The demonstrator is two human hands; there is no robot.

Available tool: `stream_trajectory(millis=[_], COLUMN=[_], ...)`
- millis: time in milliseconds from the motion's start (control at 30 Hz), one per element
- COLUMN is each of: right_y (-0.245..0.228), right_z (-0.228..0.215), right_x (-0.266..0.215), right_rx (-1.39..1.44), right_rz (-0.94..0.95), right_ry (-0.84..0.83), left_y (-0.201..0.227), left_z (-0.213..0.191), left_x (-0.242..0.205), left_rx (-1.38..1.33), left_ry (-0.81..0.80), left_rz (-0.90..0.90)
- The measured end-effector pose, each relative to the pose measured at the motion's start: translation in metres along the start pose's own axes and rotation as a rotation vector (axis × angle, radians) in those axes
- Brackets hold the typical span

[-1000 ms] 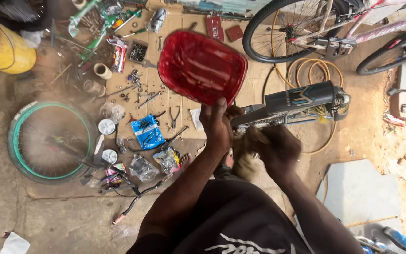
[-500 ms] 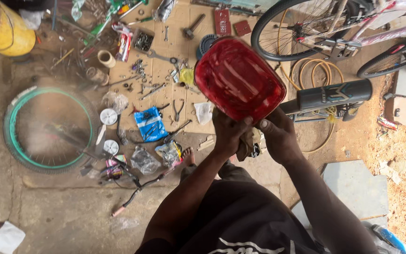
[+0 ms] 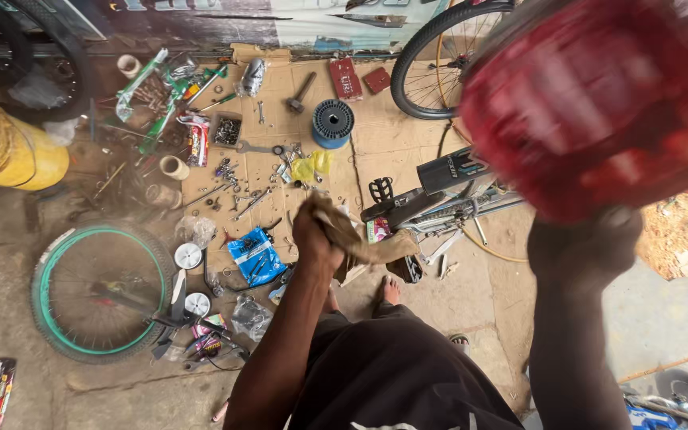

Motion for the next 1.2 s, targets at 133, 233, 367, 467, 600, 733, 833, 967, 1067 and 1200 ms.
stream_trajectory(millis=[133, 233, 367, 467, 600, 733, 833, 967, 1067, 1200], right_y=[0.032, 0.08, 0.13, 0.139, 0.137, 0.138, 0.134, 0.134, 0.139, 0.142], right_z=[-0.049, -0.072, -0.079, -0.077, -0.073, -0.058, -0.067, -0.067, -0.075, -0.082], right_x=[0.066, 0.088, 0.089, 0.081, 0.079, 0.096, 0.077, 0.088, 0.084, 0.089], right_rx=[0.196, 0.226, 0.114, 0.096, 0.079, 0.047, 0.018, -0.02, 0.001, -0.061], right_rz=[0.155, 0.225, 0.296, 0.391, 0.372, 0.24, 0.273, 0.197, 0.19, 0.151], right_ry=[0.122, 0.194, 0.223, 0.186, 0.13, 0.113, 0.15, 0.22, 0.243, 0.28], left_y=[-0.037, -0.083, -0.106, -0.081, -0.046, -0.05, -0.093, -0.096, -0.068, -0.06], left_z=[0.079, 0.106, 0.1, 0.078, 0.031, 0.09, 0.101, 0.114, 0.101, 0.097], left_x=[-0.007, -0.028, -0.027, -0.023, 0.009, -0.023, -0.042, -0.075, -0.091, -0.084], left_rx=[-0.363, -0.001, 0.089, 0.287, 0.107, -0.498, -0.198, -0.237, 0.238, 0.685], left_ry=[-0.274, 0.035, 0.056, -0.079, 0.225, -0.536, -0.239, -0.43, -0.428, -0.415], left_rz=[-0.097, 0.294, 0.39, 0.619, 0.285, -0.012, 0.017, -0.088, 0.718, 1.188])
Point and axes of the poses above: each hand's wrist, its own x-axis towards the middle knuckle, its own z-axis out of the palm, y = z × x, the point moved 6 cm from there along x, towards the middle knuckle, and after that the axes turned 12 degrees about y, right-handed, at the moved point
